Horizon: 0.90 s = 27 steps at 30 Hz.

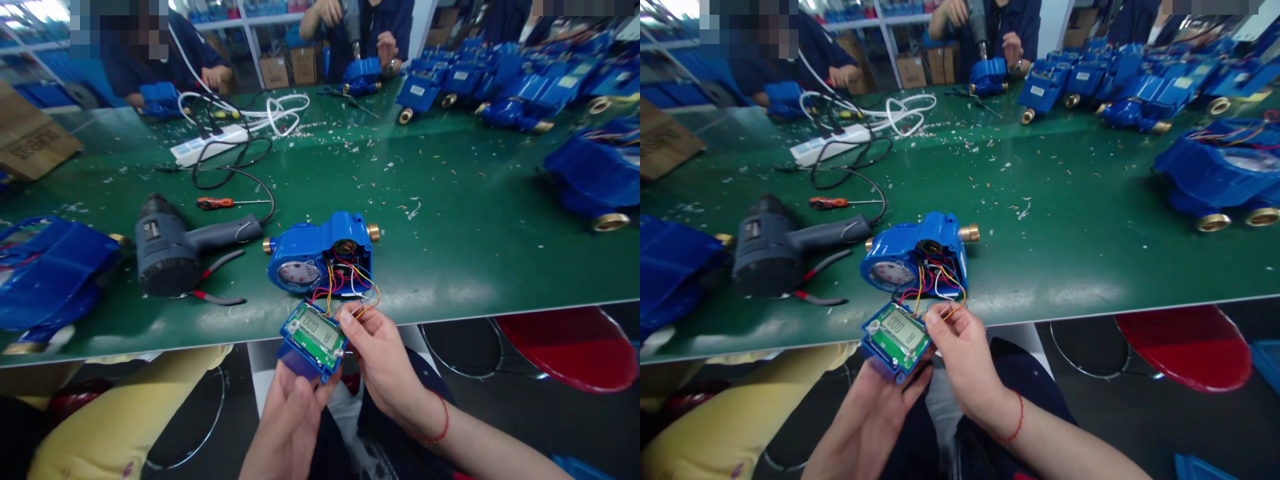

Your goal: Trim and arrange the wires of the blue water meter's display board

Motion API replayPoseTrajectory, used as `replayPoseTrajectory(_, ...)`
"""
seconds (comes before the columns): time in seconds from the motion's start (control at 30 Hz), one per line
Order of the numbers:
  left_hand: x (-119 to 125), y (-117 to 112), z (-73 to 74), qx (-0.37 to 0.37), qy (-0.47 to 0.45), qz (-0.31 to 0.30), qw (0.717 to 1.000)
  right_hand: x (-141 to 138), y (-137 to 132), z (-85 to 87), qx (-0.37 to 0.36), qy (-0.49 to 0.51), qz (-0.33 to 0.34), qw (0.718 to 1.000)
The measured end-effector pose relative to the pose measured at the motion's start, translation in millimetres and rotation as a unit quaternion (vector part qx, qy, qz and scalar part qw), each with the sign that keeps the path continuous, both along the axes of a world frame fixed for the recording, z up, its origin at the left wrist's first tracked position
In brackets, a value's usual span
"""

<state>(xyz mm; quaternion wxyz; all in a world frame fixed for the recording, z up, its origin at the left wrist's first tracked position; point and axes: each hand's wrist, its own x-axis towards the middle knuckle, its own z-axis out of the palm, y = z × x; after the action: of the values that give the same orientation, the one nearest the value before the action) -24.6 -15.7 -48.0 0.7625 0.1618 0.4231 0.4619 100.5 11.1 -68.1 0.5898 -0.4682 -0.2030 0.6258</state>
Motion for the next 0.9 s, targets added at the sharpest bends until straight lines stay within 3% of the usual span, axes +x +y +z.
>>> replayPoseTrajectory(0.17, 7.7, 17.9, -1.5, 0.038, 0.001, 0.014, 0.999, 8.2, 2.4, 2.9, 0.023, -0.11, 0.004, 0.994)
replayPoseTrajectory(0.4, -4.9, 24.2, -6.6, 0.053, -0.016, 0.028, 0.998, 35.9, 10.5, 13.8, 0.044, -0.195, -0.023, 0.979)
replayPoseTrajectory(0.67, -8.5, 24.8, -1.8, 0.009, 0.004, -0.009, 1.0, 53.3, 18.0, 15.2, 0.042, -0.269, -0.019, 0.962)
replayPoseTrajectory(0.83, -12.0, 27.7, -0.1, 0.0, 0.004, -0.018, 1.0, 63.5, 16.8, 16.4, 0.107, -0.341, 0.013, 0.934)
replayPoseTrajectory(0.9, -11.8, 28.6, 1.9, -0.004, 0.003, -0.018, 1.0, 67.1, 11.3, 22.0, 0.183, -0.417, -0.003, 0.89)
